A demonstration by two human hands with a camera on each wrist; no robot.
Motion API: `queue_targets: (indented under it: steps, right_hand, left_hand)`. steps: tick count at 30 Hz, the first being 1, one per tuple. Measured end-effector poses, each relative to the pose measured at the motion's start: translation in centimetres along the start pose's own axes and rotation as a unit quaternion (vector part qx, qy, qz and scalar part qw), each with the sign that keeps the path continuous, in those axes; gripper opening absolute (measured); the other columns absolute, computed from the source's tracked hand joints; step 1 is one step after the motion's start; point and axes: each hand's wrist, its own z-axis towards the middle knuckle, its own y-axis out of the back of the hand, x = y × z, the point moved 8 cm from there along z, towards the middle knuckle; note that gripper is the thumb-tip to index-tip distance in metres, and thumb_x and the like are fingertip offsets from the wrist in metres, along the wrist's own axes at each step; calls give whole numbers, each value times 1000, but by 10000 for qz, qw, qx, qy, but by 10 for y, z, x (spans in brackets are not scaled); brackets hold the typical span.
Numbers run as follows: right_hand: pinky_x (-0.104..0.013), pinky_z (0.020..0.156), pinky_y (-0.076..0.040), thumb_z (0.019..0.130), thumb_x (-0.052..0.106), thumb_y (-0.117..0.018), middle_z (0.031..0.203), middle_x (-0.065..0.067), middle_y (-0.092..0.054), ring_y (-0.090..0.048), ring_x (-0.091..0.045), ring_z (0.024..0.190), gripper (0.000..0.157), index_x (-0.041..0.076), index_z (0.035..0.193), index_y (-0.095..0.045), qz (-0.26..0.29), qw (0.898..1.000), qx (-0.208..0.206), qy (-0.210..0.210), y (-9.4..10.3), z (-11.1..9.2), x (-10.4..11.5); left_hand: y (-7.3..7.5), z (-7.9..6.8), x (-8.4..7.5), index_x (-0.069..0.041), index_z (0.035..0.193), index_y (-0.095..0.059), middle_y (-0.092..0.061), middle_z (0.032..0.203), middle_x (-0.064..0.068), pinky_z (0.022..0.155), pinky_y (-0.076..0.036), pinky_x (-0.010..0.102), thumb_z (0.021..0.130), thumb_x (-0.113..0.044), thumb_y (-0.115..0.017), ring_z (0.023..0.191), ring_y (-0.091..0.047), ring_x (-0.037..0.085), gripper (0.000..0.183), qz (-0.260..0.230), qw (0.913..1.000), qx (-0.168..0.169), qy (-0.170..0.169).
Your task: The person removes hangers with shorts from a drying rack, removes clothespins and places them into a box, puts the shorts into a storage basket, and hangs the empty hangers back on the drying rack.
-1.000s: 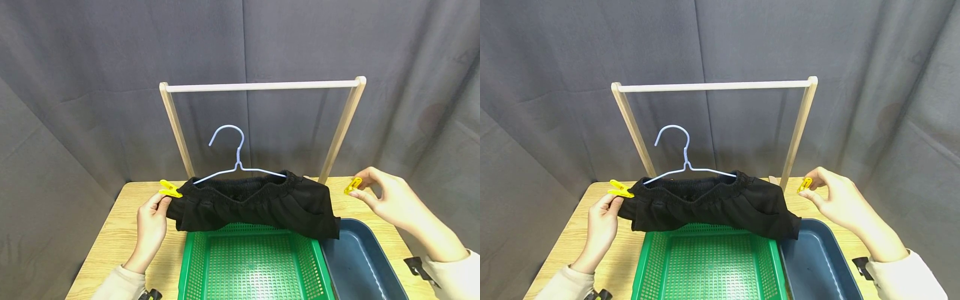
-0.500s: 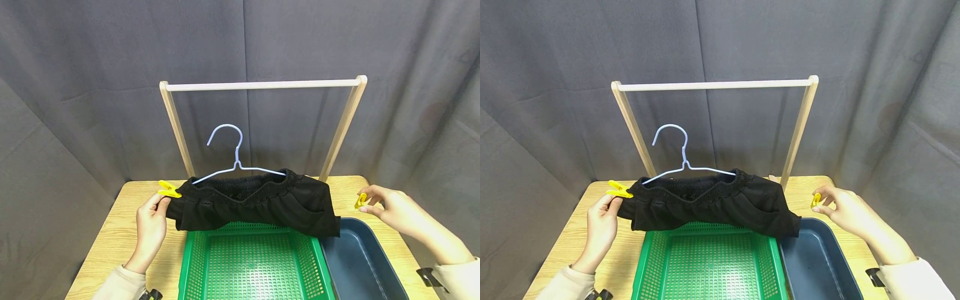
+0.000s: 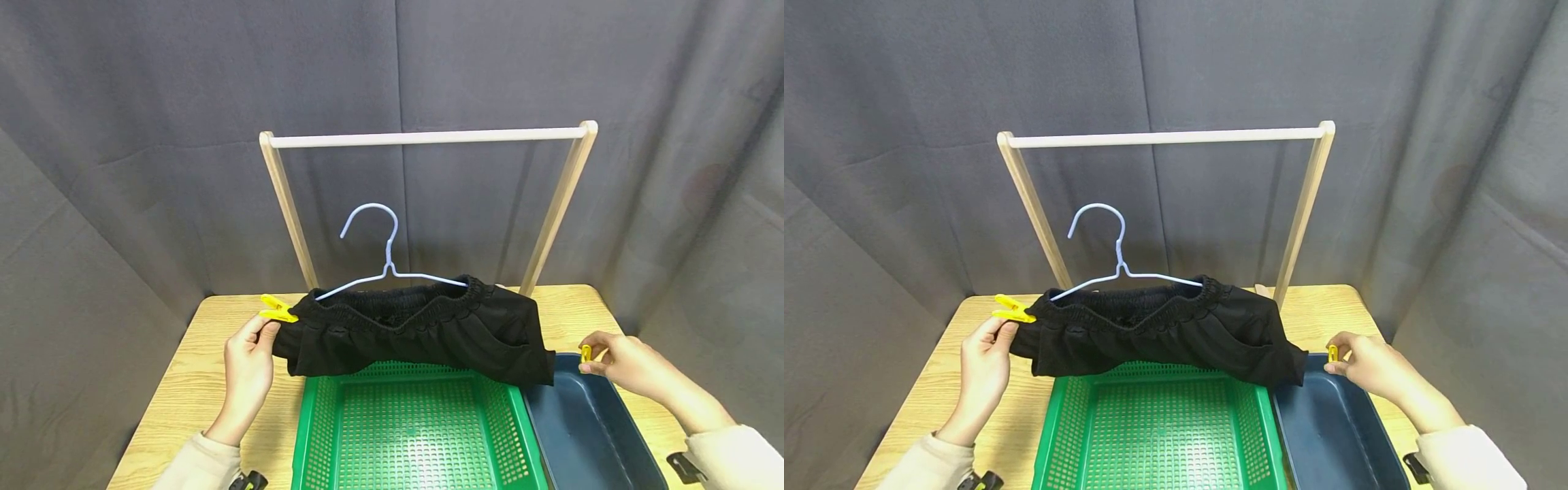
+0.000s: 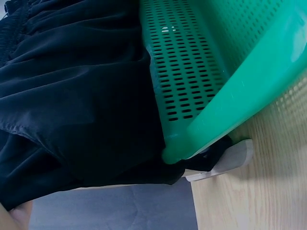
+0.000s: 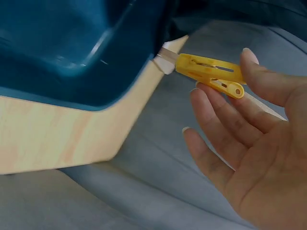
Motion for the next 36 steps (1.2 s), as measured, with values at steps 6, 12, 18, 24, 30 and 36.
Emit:
queue_targets:
  steps: [6,12,18,24,30,36]
  right_hand:
    - [-31,58,-44,76,17,-75,73,1,-61,-52,-13,64,35,-7,97,-60,150,9974,644,-273,-28,5,-14]
    - [-39,66,-49,77,22,-75,80,-7,-63,-56,-18,71,38,-9,93,-62,163,9915,1168,-546,-55,9,-23]
    - [-32,55,-41,77,15,-74,63,-1,-56,-46,-16,58,17,2,70,-64,199,9873,1389,-750,-81,8,-27]
    - [-38,62,-48,74,18,-78,73,-5,-61,-55,-19,67,25,-3,80,-66,-83,9812,1656,-988,-98,10,-33]
    - [-39,62,-47,71,23,-80,73,-4,-59,-54,-19,67,32,-2,82,-64,-499,9769,1686,-1216,-108,11,-40]
    - [-39,59,-43,69,29,-81,67,-2,-54,-49,-17,62,33,3,78,-62,-894,9731,1613,-1379,-114,10,-44]
  left_hand:
    - [1,0,-1,-2,89,-68,-65,84,6,67,-43,13,90,-6,-59,74,-54,4,10,-74,10000,-17,36]
    - [2,0,-1,-3,90,-69,-65,86,4,68,-43,13,90,-6,-59,76,-55,3,10,-122,9999,-8,90]
    - [2,0,1,-3,90,-69,-65,87,5,69,-43,12,90,-6,-59,77,-56,3,10,-141,9998,-34,135]
    - [3,-1,2,0,87,-68,-64,83,5,67,-43,13,90,-6,-59,74,-54,4,11,-160,9997,-79,194]
    - [3,-1,5,0,88,-68,-64,84,4,69,-43,13,90,-6,-59,76,-55,4,11,-162,9995,-53,259]
    - [3,-1,5,0,90,-68,-64,86,4,69,-43,13,90,-6,-59,77,-55,3,10,-100,9995,-71,280]
